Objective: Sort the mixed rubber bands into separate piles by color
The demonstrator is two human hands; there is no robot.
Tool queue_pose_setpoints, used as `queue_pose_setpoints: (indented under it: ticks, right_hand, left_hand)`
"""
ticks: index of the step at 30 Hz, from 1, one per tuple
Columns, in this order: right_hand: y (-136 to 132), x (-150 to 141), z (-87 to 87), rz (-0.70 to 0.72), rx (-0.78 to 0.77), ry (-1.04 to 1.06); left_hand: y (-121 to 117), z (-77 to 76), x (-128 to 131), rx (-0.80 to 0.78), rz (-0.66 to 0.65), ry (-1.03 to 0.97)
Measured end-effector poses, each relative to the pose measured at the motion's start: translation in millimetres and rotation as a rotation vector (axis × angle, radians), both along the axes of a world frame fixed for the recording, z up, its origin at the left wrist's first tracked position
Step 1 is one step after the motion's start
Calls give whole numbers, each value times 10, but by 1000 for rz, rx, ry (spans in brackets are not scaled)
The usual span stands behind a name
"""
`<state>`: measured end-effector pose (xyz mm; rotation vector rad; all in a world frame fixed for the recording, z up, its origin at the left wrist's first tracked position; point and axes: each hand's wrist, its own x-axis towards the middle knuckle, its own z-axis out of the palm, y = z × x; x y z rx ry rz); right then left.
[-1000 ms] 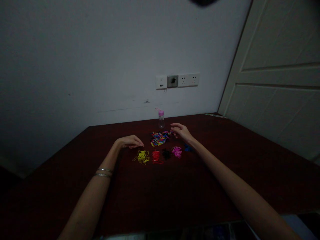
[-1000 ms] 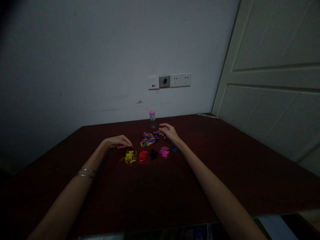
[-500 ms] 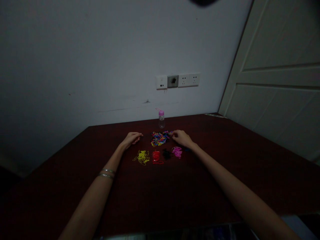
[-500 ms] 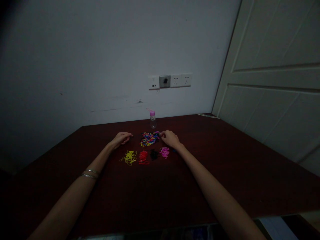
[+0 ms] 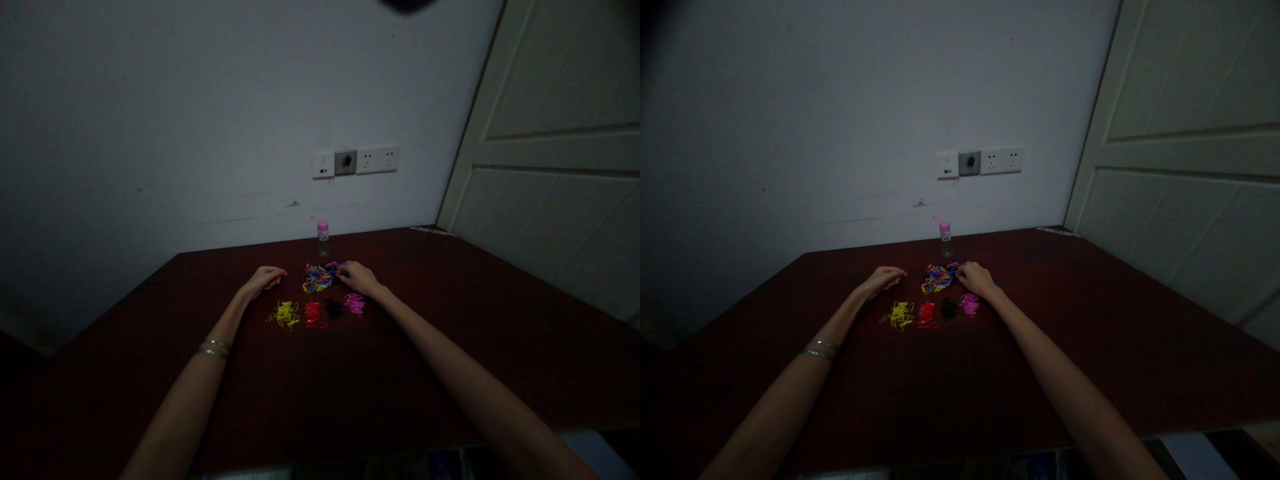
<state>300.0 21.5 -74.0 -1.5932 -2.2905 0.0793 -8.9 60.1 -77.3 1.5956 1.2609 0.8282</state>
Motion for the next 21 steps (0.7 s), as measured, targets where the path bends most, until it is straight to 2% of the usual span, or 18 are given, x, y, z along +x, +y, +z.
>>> queue_pose_setpoints:
  ticks: [12,18,21]
  right_hand:
    - [9,-3,-25,30,25,43]
    - [67,142,3,34,122,318]
    - [84,226,69,119,192,534]
  left_hand:
    - [-19,13,21,6,-10,33]
    - [-42,40,45,1,1,51]
    - [-53,52,62,3,6,58]
